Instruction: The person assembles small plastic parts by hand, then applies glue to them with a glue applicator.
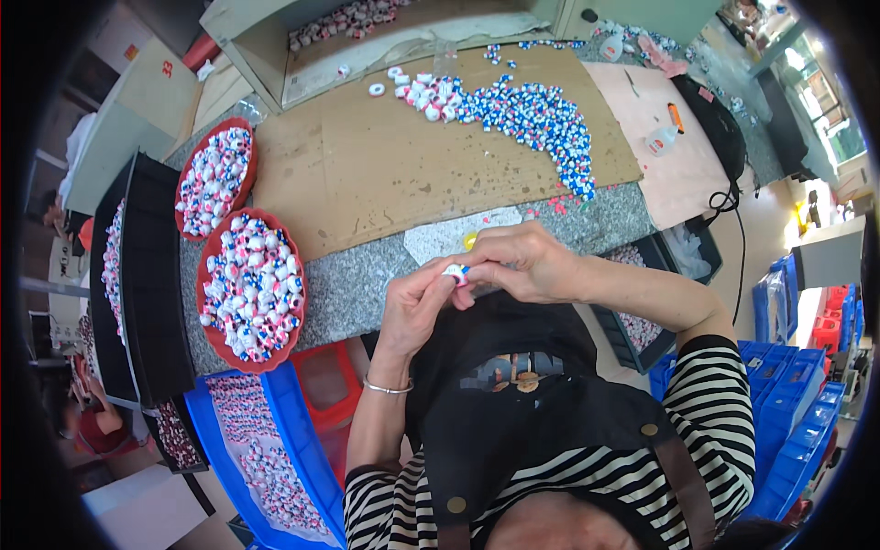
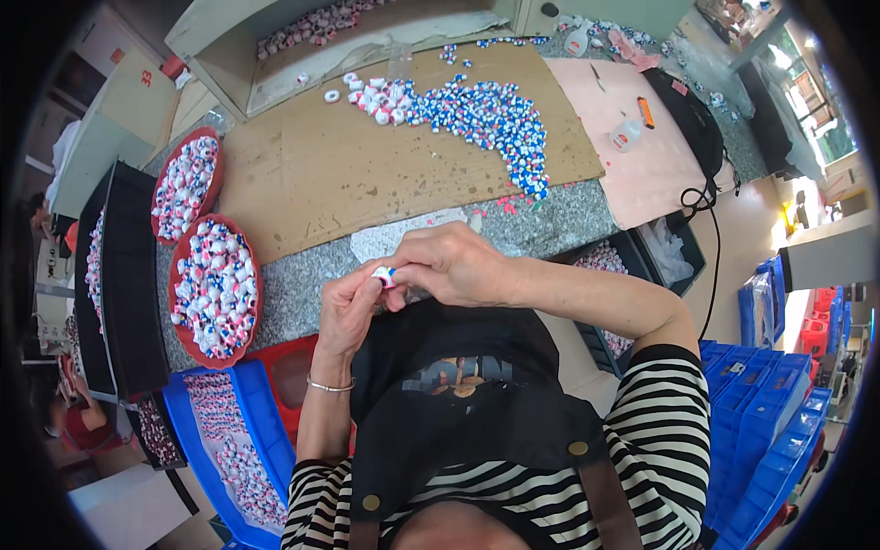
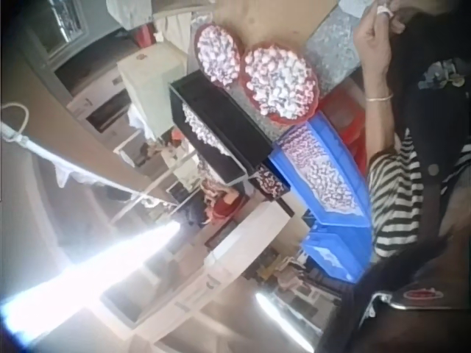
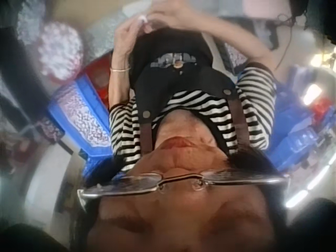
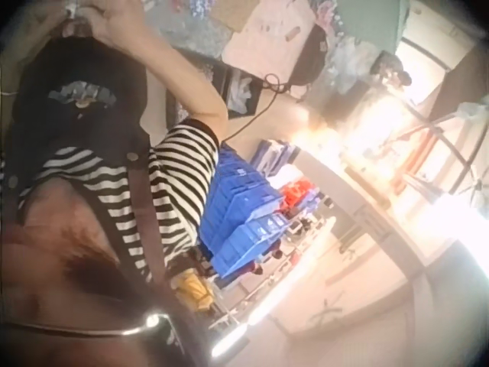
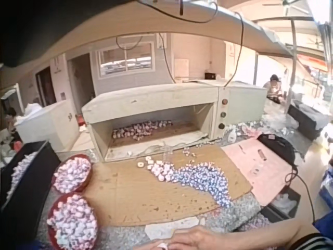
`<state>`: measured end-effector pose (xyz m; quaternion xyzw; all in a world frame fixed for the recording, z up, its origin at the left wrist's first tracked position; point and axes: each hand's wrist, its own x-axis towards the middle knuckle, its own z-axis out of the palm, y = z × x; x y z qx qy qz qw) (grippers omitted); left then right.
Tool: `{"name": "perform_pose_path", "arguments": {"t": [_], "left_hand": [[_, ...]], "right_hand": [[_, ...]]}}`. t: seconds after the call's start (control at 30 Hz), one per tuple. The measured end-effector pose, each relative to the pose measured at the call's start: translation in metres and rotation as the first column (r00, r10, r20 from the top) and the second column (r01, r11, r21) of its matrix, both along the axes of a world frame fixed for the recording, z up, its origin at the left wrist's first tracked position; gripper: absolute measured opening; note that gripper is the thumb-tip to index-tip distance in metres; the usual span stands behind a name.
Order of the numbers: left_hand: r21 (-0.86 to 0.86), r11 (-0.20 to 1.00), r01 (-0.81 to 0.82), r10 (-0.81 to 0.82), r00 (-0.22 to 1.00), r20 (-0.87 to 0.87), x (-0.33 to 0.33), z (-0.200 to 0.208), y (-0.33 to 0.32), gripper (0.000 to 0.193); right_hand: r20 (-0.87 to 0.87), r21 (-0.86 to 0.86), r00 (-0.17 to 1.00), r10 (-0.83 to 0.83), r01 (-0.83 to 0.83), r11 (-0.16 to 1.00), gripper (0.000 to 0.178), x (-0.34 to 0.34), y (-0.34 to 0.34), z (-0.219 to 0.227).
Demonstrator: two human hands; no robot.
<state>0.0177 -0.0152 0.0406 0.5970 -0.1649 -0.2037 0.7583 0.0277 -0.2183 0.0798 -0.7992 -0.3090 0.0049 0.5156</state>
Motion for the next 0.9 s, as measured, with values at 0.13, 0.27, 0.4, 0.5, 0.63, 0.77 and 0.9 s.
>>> {"name": "perform_pose_path", "arguments": {"t": [0.13, 0.27, 0.4, 0.5, 0.63, 0.77, 0.9], "left_hand": [[0.291, 0.918, -0.268, 0.176, 0.936, 0.306, 0.013, 0.013, 0.028, 0.021], [0.384, 0.374, -0.844, 0.295, 0.501, 0.813, 0.042, 0.040, 0.107, 0.024], [0.320, -0.021, -0.947, 0.009, 0.320, 0.947, 0.065, 0.047, 0.143, 0.048], [0.303, 0.266, -0.915, 0.144, 0.348, 0.926, 0.098, 0.050, 0.092, 0.042], [0.350, 0.604, -0.716, 0.235, 0.580, 0.780, 0.172, 0.017, 0.025, 0.027], [0.452, 0.464, -0.762, 0.227, 0.595, 0.771, 0.253, -0.012, -0.004, 0.027], [0.471, 0.503, -0.725, 0.048, 0.567, 0.822, 0.298, -0.031, -0.029, 0.027]], "right_hand": [[-0.092, -0.001, 0.996, 0.016, -0.016, 1.000, 0.017, 0.035, -0.005, -0.022], [0.322, -0.391, 0.888, -0.328, 0.441, 0.808, 0.019, 0.103, -0.055, -0.040], [0.493, -0.460, 0.859, -0.139, 0.393, 0.796, 0.017, 0.149, -0.069, -0.042], [0.558, -0.559, 0.829, 0.012, 0.365, 0.744, 0.014, 0.165, -0.072, -0.047], [0.608, -0.596, 0.791, 0.070, 0.396, 0.699, 0.009, 0.154, -0.070, -0.037], [0.525, -0.553, 0.851, -0.023, 0.361, 0.751, 0.012, 0.102, -0.066, -0.018], [0.328, -0.605, 0.938, -0.114, 0.301, 0.737, 0.019, 0.059, -0.086, -0.026]]}}
